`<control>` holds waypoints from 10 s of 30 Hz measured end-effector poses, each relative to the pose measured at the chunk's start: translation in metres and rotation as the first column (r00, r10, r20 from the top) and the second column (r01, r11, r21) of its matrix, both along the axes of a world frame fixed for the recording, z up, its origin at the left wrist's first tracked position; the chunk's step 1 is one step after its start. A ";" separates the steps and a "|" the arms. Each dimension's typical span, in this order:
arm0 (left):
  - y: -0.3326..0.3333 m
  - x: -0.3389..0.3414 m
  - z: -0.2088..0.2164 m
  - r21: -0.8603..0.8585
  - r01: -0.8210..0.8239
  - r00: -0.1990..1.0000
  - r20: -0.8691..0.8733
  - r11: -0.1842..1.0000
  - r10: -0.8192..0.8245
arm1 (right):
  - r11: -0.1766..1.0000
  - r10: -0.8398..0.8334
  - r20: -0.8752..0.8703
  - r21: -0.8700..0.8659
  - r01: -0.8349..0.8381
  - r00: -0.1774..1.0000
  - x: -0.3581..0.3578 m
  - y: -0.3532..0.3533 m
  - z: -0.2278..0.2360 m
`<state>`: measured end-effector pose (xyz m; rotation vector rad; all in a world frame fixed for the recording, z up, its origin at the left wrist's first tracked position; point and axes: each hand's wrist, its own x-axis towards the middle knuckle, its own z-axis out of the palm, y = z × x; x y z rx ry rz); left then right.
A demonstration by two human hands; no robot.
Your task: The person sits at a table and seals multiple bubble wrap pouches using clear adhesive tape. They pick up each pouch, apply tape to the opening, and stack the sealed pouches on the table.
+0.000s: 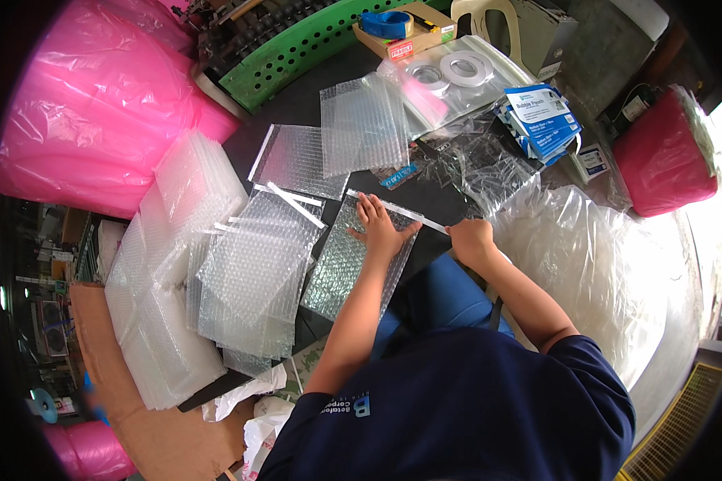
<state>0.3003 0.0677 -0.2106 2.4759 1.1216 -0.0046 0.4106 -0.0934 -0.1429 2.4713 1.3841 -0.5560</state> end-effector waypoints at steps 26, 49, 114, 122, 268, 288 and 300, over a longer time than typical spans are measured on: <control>0.000 0.018 -0.002 -0.137 0.127 0.790 0.613 0.983 -0.017 | 0.547 0.286 0.253 0.749 -0.374 0.924 0.035 0.043 -0.055; -0.065 -0.107 0.094 -0.129 0.192 0.981 0.016 0.973 -0.192 | 0.676 0.333 -0.940 0.294 0.675 0.076 0.080 0.058 -0.062; -0.029 -0.073 -0.001 -0.190 0.108 0.679 0.731 0.976 0.068 | 0.860 0.114 -0.350 0.503 0.084 0.930 -0.040 -0.068 0.062; -0.020 -0.044 0.033 -0.269 0.174 0.753 0.657 0.947 0.048 | 0.821 0.081 -0.422 0.542 0.179 0.903 -0.038 -0.101 0.032; -0.074 -0.075 0.023 -0.173 0.210 0.977 0.017 0.962 -0.211 | 0.170 0.024 -0.697 0.709 0.684 0.717 0.058 0.034 -0.058; 0.037 -0.088 0.117 0.092 0.151 0.859 0.480 0.984 -0.177 | 0.388 0.085 -0.972 0.236 0.891 0.220 -0.047 0.092 -0.046; -0.052 -0.105 0.029 -0.147 0.319 0.939 0.182 0.936 -0.291 | 0.804 0.175 0.041 0.570 -0.167 0.984 0.086 -0.006 -0.060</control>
